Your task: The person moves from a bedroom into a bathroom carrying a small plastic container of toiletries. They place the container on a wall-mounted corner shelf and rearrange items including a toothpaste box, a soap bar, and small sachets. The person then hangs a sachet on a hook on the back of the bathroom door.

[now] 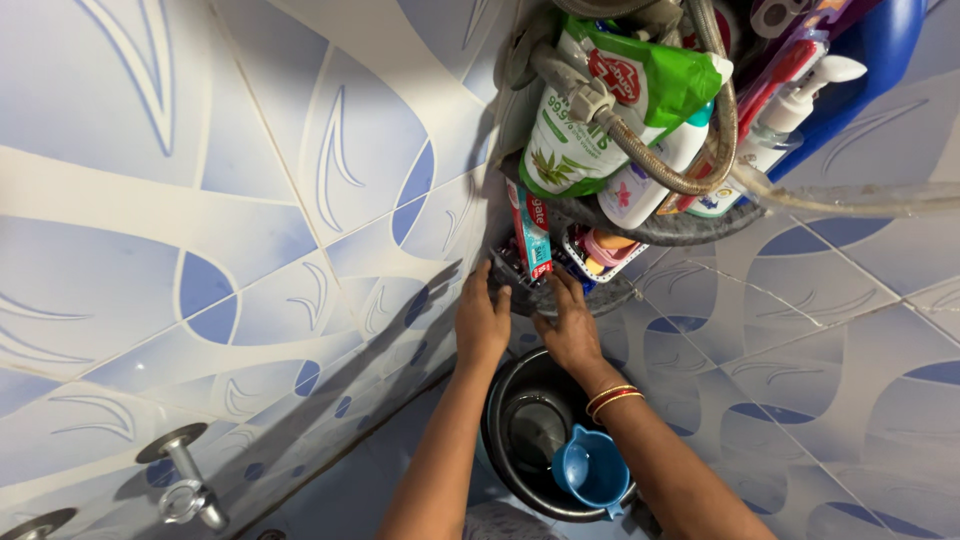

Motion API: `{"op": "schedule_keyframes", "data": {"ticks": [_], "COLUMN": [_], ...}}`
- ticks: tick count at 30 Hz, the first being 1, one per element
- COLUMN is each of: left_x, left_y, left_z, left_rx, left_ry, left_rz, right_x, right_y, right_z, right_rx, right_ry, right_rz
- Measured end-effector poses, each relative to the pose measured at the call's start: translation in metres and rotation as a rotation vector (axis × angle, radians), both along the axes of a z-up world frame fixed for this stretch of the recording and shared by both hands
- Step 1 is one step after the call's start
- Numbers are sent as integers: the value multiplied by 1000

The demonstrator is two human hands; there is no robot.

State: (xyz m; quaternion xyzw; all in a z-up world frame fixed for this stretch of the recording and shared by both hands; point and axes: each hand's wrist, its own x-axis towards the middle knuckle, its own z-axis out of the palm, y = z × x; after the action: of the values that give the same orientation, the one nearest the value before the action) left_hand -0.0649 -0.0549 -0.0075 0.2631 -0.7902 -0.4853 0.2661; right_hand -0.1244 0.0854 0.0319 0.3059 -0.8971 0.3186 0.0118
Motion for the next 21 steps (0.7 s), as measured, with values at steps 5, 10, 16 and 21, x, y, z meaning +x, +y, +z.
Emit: {"op": "schedule_keyframes", "data": {"ticks": [5, 10, 16, 21], "left_x": [30, 49, 56, 34], "left_y": [5, -7, -22, -25], "left_z": [-7, 3, 14, 40], "left_rx": [66, 42, -6, -21], "left_ry": [-25, 4, 51, 117], "left_rz": [-90, -110, -178, -301], "right_x": [12, 20, 17, 14], "right_y": [-1, -12, -25, -21], "right_z": [6, 18, 20, 7], "right_rx": [7, -27, 14, 2], "right_ry": [-35, -8, -178, -1], "right_rz": [-36, -43, -200, -124]}}
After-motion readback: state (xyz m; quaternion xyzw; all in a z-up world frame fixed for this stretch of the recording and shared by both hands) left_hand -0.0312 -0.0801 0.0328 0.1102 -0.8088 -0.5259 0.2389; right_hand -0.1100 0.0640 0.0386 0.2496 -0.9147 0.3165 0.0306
